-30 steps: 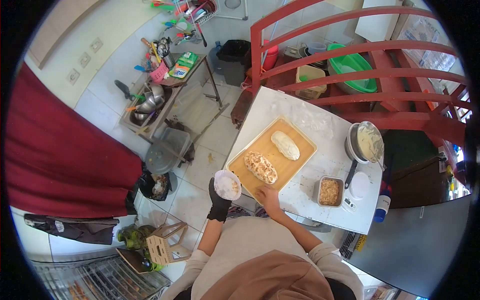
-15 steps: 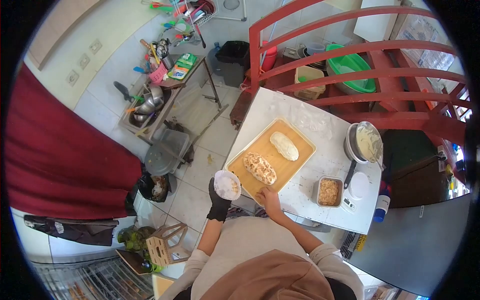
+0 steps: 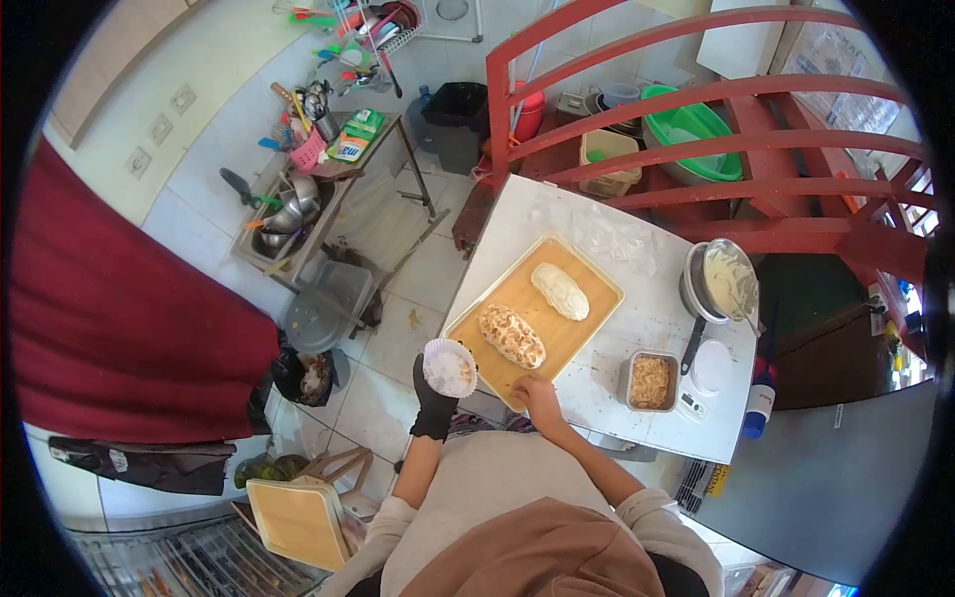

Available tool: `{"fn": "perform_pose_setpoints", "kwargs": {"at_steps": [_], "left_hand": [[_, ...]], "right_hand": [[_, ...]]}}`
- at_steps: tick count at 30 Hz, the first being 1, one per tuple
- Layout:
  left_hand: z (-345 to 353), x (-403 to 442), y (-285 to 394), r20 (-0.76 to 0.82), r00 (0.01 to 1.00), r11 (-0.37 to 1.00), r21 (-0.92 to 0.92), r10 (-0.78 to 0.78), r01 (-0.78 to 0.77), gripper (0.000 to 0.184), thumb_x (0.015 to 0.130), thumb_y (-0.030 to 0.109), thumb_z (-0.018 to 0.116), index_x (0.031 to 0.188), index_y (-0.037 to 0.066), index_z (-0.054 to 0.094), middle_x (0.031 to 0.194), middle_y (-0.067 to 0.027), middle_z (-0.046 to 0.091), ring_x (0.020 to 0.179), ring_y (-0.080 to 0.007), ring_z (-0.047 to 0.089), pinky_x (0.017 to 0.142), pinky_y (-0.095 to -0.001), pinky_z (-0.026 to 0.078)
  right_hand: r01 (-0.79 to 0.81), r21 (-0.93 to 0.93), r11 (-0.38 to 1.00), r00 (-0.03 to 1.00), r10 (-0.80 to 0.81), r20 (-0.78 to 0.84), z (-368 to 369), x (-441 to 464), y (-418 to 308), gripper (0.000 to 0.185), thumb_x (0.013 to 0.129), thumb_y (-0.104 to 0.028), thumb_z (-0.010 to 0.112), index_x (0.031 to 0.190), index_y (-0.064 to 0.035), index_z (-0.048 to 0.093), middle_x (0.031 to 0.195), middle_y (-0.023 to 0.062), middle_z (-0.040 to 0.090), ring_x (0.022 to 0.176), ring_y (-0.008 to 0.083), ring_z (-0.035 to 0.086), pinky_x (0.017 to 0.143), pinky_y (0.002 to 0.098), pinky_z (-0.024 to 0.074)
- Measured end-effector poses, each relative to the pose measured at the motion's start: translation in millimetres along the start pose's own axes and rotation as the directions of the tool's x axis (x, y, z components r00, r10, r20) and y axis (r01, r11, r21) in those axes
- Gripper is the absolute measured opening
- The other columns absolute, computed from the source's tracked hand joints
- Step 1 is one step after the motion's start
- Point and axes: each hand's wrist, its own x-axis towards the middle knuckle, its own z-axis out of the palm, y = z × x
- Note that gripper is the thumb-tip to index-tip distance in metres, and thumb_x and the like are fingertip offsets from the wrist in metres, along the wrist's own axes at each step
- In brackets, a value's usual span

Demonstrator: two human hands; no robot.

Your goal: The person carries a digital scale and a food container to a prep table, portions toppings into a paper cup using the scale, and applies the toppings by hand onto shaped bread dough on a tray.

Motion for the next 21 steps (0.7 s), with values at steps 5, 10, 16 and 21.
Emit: {"fn": "perform_pose_setpoints", "kwargs": {"at_steps": [5,10,16,21], "left_hand": [[-6.5,7.5,-3.7,-0.003,1.0,0.999,0.032,0.016,-0.016,0.049,0.087,0.045,0.036,0.11,0.005,0.052,0.104,-0.0128,0.058,0.097,-0.0274,0.056,0.085,-0.0413,0.046],[21.8,-2.6,-0.8,0.09,0.996,0.992,0.119,0.019,-0.03,0.048,0.087,0.044,0.035,0.108,0.004,0.053,0.104,-0.0118,0.058,0.095,-0.0268,0.056,0.084,-0.0414,0.046],[10.8,6.2,-5.9,0.035,0.999,0.999,0.032,-0.011,0.01,0.048,0.087,0.042,0.035,0.109,0.004,0.053,0.105,-0.0125,0.058,0.096,-0.0269,0.056,0.084,-0.0419,0.046],[11.9,6.3,-5.5,0.041,0.999,1.0,0.01,0.006,-0.006,0.049,0.087,0.043,0.036,0.11,0.003,0.052,0.106,-0.0134,0.057,0.097,-0.0285,0.055,0.085,-0.0431,0.045]], "right_hand": [[0.053,-0.123,0.991,0.997,-0.045,0.071,-2.2,4.4,-2.6,0.01,0.072,-0.007,0.064,0.075,0.0004,0.058,0.076,0.015,0.059,0.073,0.0313,0.058,0.064,0.0372,0.045],[0.034,-0.117,0.993,0.997,-0.025,0.076,2.1,6.7,-3.2,0.011,0.074,-0.009,0.062,0.079,0.0,0.058,0.075,0.0165,0.06,0.071,0.0336,0.058,0.062,0.0393,0.0449],[0.066,-0.104,0.992,0.996,-0.059,0.063,11.6,8.9,2.7,0.014,0.076,-0.011,0.06,0.083,0.0005,0.057,0.072,0.0205,0.059,0.07,0.0363,0.058,0.061,0.0417,0.0453],[0.068,-0.256,0.964,0.989,-0.032,0.144,11.7,10.8,-1.1,0.014,0.078,-0.013,0.056,0.081,0.0003,0.056,0.073,0.0198,0.058,0.071,0.0361,0.058,0.062,0.0431,0.0452]]}}
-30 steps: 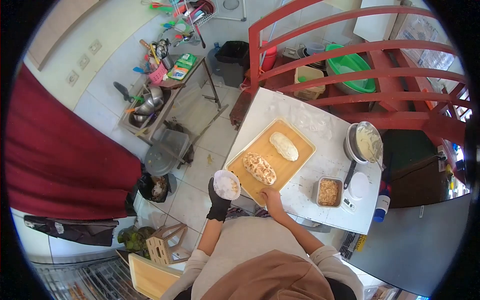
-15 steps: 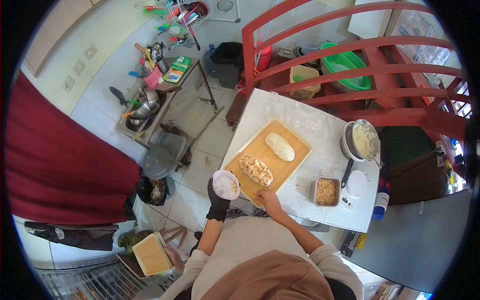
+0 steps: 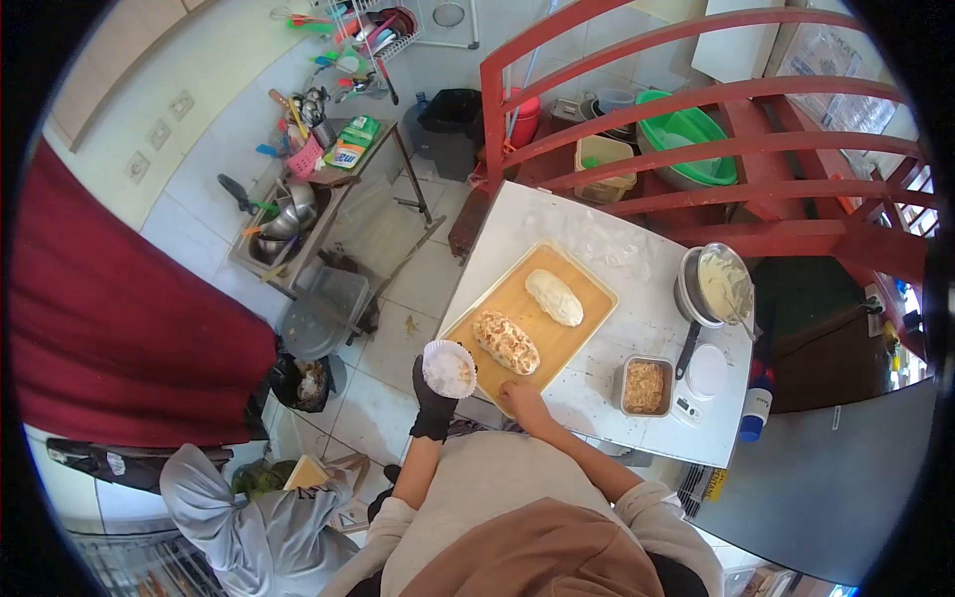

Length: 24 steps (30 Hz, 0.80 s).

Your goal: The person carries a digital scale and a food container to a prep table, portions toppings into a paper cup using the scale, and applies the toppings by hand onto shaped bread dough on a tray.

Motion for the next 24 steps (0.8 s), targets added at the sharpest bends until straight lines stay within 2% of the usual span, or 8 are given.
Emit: {"fn": "perform_pose_setpoints", "kwargs": {"at_steps": [2,5,9,11,12,14,16,24], "left_hand": [[2.5,-0.3,0.1,0.033,0.999,1.0,0.002,-0.003,0.003,0.05,0.086,0.043,0.036,0.11,0.003,0.052,0.107,-0.0136,0.057,0.097,-0.0291,0.055,0.085,-0.0437,0.045],[2.0,0.0,0.3,0.023,1.0,1.0,-0.013,0.012,-0.011,0.05,0.086,0.043,0.035,0.111,0.002,0.051,0.107,-0.0141,0.056,0.097,-0.03,0.055,0.084,-0.0445,0.045],[1.0,1.9,-1.9,0.064,0.993,0.98,0.167,0.103,-0.112,0.049,0.086,0.041,0.035,0.111,0.003,0.052,0.108,-0.0146,0.056,0.099,-0.0298,0.054,0.086,-0.0443,0.045],[0.4,4.0,-1.4,0.042,0.99,0.969,0.204,0.132,-0.138,0.048,0.086,0.041,0.035,0.111,0.003,0.052,0.109,-0.0148,0.056,0.099,-0.0298,0.054,0.086,-0.0442,0.045],[0.6,4.1,-1.1,0.047,0.993,0.981,0.154,0.112,-0.118,0.048,0.086,0.041,0.035,0.11,0.003,0.052,0.108,-0.0148,0.056,0.099,-0.0296,0.054,0.087,-0.0439,0.045],[-0.3,2.3,-3.4,0.049,0.995,0.991,0.104,0.082,-0.087,0.048,0.086,0.041,0.035,0.11,0.003,0.053,0.108,-0.0149,0.057,0.1,-0.0295,0.054,0.087,-0.0436,0.044],[-1.0,2.6,-4.8,0.033,0.998,0.997,0.058,0.047,-0.049,0.05,0.086,0.042,0.035,0.111,0.003,0.052,0.109,-0.0152,0.056,0.1,-0.0295,0.054,0.088,-0.0435,0.044],[-0.6,4.8,0.4,0.093,0.995,0.998,0.05,0.037,-0.041,0.049,0.088,0.041,0.034,0.114,0.002,0.048,0.112,-0.0159,0.054,0.102,-0.031,0.054,0.087,-0.0459,0.045]], "right_hand": [[0.069,-0.104,0.992,0.997,-0.066,0.035,1.6,0.6,2.2,0.012,0.077,-0.012,0.055,0.078,-0.0003,0.056,0.075,0.0192,0.056,0.072,0.0364,0.057,0.062,0.0439,0.0448],[0.141,-0.087,0.986,0.99,-0.14,0.014,6.4,1.3,8.1,0.011,0.076,-0.011,0.054,0.077,-0.0005,0.055,0.076,0.0195,0.053,0.073,0.0376,0.055,0.062,0.0445,0.044],[0.163,-0.097,0.982,0.985,-0.156,0.076,-8.7,-0.2,7.7,0.01,0.075,-0.01,0.055,0.077,0.0001,0.056,0.073,0.0169,0.055,0.069,0.0329,0.057,0.061,0.041,0.0452],[0.039,0.247,0.968,0.974,-0.093,0.209,-29.6,0.3,9.3,0.012,0.077,-0.01,0.055,0.073,0.0004,0.057,0.068,0.0143,0.058,0.063,0.027,0.058,0.059,0.0346,0.0468],[0.041,0.246,0.968,0.973,-0.094,0.209,-41.4,4.2,7.2,0.012,0.077,-0.01,0.055,0.073,0.0004,0.057,0.068,0.0143,0.058,0.063,0.027,0.058,0.059,0.0346,0.0468],[0.024,0.287,0.958,0.999,-0.014,-0.038,-65.3,15.1,6.1,0.009,0.075,-0.008,0.059,0.07,0.0003,0.06,0.063,0.0123,0.06,0.057,0.0189,0.058,0.056,0.0284,0.0459],[-0.03,0.306,0.952,0.986,0.078,-0.145,-84.6,30.6,11.4,0.006,0.072,-0.004,0.064,0.074,0.0011,0.063,0.066,0.0131,0.062,0.058,0.0149,0.06,0.056,0.0259,0.0473],[-0.028,0.339,0.94,0.983,0.088,-0.163,-82.4,52.6,36.3,0.009,0.073,-0.003,0.065,0.079,0.0031,0.064,0.068,0.0129,0.064,0.061,0.0177,0.063,0.059,0.0259,0.0502]]}}
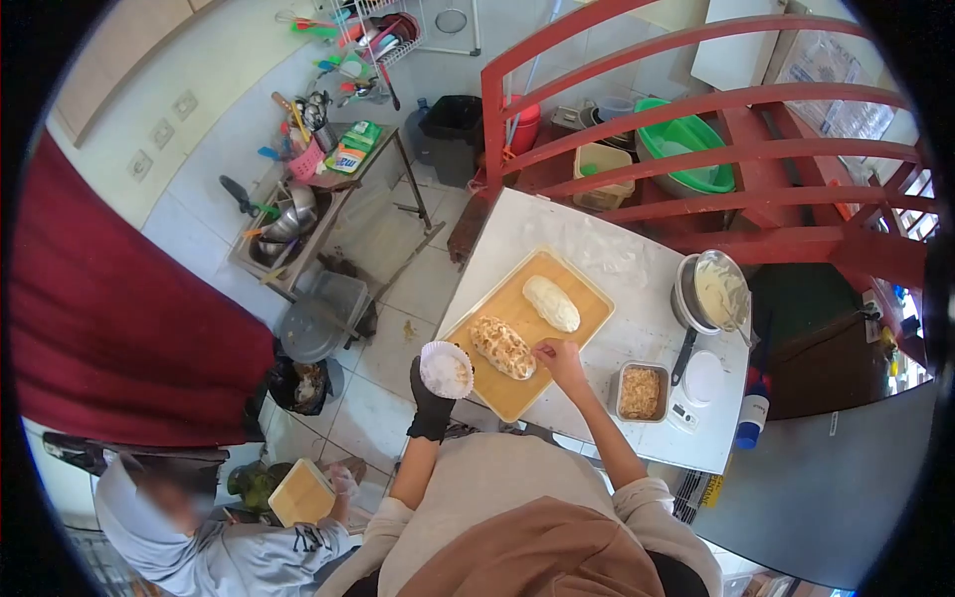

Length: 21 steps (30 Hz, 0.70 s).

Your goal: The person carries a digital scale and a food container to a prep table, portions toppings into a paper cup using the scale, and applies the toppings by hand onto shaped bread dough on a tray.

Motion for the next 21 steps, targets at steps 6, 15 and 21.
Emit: {"fn": "perform_pose_setpoints", "kwargs": {"at_steps": [6,15,21], "left_hand": [[-12.3,1.4,-0.5,0.03,0.999,0.995,-0.095,-0.041,0.044,0.046,0.088,0.038,0.034,0.114,0.002,0.047,0.113,-0.016,0.054,0.104,-0.0321,0.053,0.089,-0.0476,0.044],[-2.2,2.9,-2.4,-0.043,0.998,0.996,-0.079,-0.052,0.049,0.052,0.086,0.044,0.038,0.113,0.002,0.05,0.109,-0.0148,0.056,0.099,-0.0292,0.055,0.087,-0.0429,0.045],[7.6,2.1,-7.3,-0.031,0.999,0.999,0.024,-0.029,0.03,0.049,0.088,0.042,0.038,0.115,0.004,0.05,0.11,-0.0136,0.056,0.102,-0.028,0.054,0.091,-0.0415,0.043]], "right_hand": [[0.027,-0.074,0.997,1.0,-0.027,0.003,-1.3,2.7,6.3,0.011,0.074,-0.004,0.063,0.082,0.0031,0.065,0.072,0.0122,0.066,0.063,0.0158,0.064,0.059,0.0251,0.0515],[0.013,-0.174,0.985,0.999,-0.022,-0.048,-6.3,1.4,-9.6,0.014,0.07,-0.008,0.07,0.072,0.0018,0.06,0.066,0.0126,0.063,0.06,0.0187,0.063,0.058,0.0276,0.0507],[0.109,0.0,0.994,0.993,-0.109,0.035,-7.4,-9.5,-63.0,0.013,0.074,-0.008,0.067,0.075,0.0023,0.061,0.071,0.0119,0.064,0.062,0.0191,0.062,0.058,0.0272,0.0498]]}}
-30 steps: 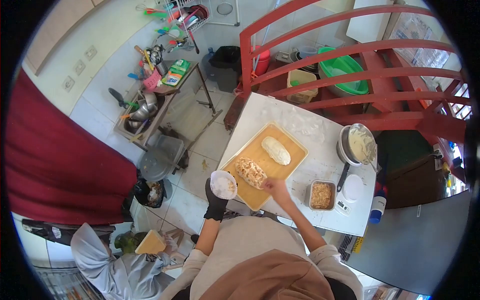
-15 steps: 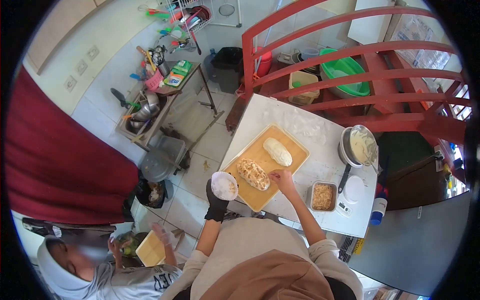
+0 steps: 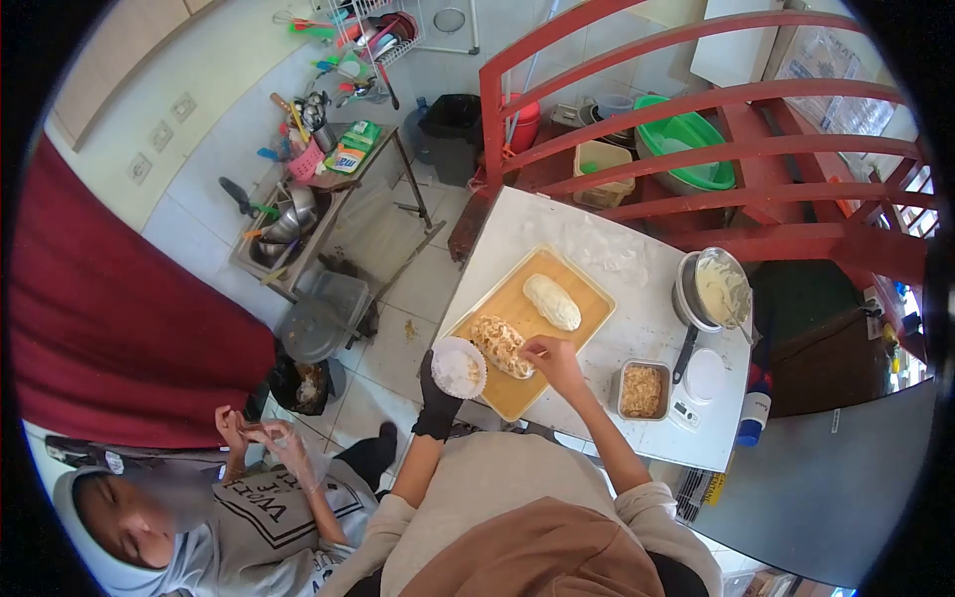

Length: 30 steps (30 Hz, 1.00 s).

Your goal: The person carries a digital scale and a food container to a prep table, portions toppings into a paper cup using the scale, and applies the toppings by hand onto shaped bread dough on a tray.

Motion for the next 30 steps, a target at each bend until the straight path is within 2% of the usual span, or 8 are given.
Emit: {"fn": "perform_pose_setpoints", "kwargs": {"at_steps": [2,5,7,13,19,25,29,30], "left_hand": [[22.2,-6.1,2.2,0.065,0.998,1.0,-0.006,-0.023,0.024,0.047,0.089,0.04,0.037,0.115,0.003,0.049,0.111,-0.0134,0.055,0.103,-0.0272,0.053,0.092,-0.0417,0.042],[38.3,-7.3,3.2,-0.069,0.987,0.987,0.063,-0.144,0.148,0.051,0.087,0.044,0.039,0.116,0.004,0.049,0.109,-0.0129,0.056,0.102,-0.0266,0.053,0.094,-0.0405,0.04],[38.9,-6.3,3.0,0.057,0.956,0.957,0.043,-0.288,0.285,0.051,0.088,0.044,0.04,0.118,0.003,0.047,0.111,-0.0132,0.055,0.103,-0.0256,0.053,0.094,-0.0402,0.039],[14.1,4.9,-13.5,0.053,0.945,0.938,0.144,-0.324,0.314,0.045,0.088,0.038,0.043,0.116,0.003,0.048,0.11,-0.0126,0.056,0.102,-0.0236,0.054,0.092,-0.0373,0.041],[29.7,-2.8,-10.2,0.013,0.94,0.929,0.158,-0.34,0.334,0.041,0.089,0.036,0.044,0.113,0.003,0.049,0.105,-0.0109,0.057,0.099,-0.0216,0.055,0.089,-0.036,0.043],[24.8,-9.1,-19.3,0.022,0.96,0.92,0.294,-0.279,0.26,0.035,0.091,0.03,0.042,0.113,0.004,0.05,0.104,-0.0084,0.057,0.096,-0.019,0.055,0.088,-0.0333,0.044],[17.5,-6.2,-18.3,0.104,0.923,0.919,0.184,-0.37,0.348,0.032,0.092,0.024,0.041,0.114,0.003,0.049,0.105,-0.0082,0.057,0.097,-0.0175,0.055,0.088,-0.032,0.044],[10.3,-5.9,-21.7,0.112,0.953,0.902,0.37,-0.281,0.223,0.032,0.092,0.022,0.041,0.115,0.002,0.049,0.106,-0.0084,0.057,0.097,-0.0173,0.055,0.088,-0.0319,0.044]], "right_hand": [[0.027,0.08,0.996,0.999,-0.03,0.036,7.6,-3.1,-14.7,0.012,0.075,-0.009,0.067,0.076,0.0024,0.062,0.074,0.0112,0.065,0.065,0.0184,0.063,0.06,0.0265,0.0497],[0.171,0.015,0.985,0.964,-0.17,0.206,27.0,-8.0,-20.6,0.011,0.077,-0.003,0.059,0.087,0.0015,0.062,0.088,0.0125,0.064,0.075,0.0224,0.063,0.066,0.0292,0.0505],[0.452,-0.109,0.885,0.879,-0.422,0.221,45.8,-7.8,-7.3,0.02,0.078,-0.002,0.051,0.096,0.0002,0.06,0.099,0.0151,0.061,0.085,0.0271,0.061,0.073,0.0332,0.0496],[0.338,-0.44,0.832,0.921,-0.195,0.338,41.4,-13.9,-25.8,0.02,0.08,-0.008,0.046,0.094,0.0001,0.058,0.093,0.0169,0.06,0.083,0.0309,0.059,0.074,0.0372,0.0482],[0.3,-0.144,0.943,0.905,-0.234,0.355,36.0,-13.9,-8.2,0.012,0.071,-0.005,0.059,0.082,0.0009,0.057,0.076,0.0156,0.061,0.073,0.0302,0.06,0.066,0.0363,0.0477],[0.242,-0.119,0.963,0.917,-0.186,0.352,39.9,-11.5,-2.6,0.015,0.059,-0.005,0.064,0.071,-0.001,0.056,0.07,0.0171,0.057,0.07,0.0337,0.058,0.063,0.0403,0.0453],[0.285,-0.191,0.94,0.917,-0.208,0.341,40.9,-10.5,-6.2,0.012,0.059,-0.003,0.063,0.069,-0.0012,0.056,0.069,0.017,0.057,0.07,0.0331,0.058,0.062,0.0398,0.045],[0.288,-0.219,0.932,0.907,-0.191,0.376,41.4,-10.0,-4.9,0.012,0.059,-0.004,0.063,0.069,-0.0014,0.056,0.069,0.0169,0.057,0.07,0.0329,0.058,0.062,0.0395,0.045]]}}
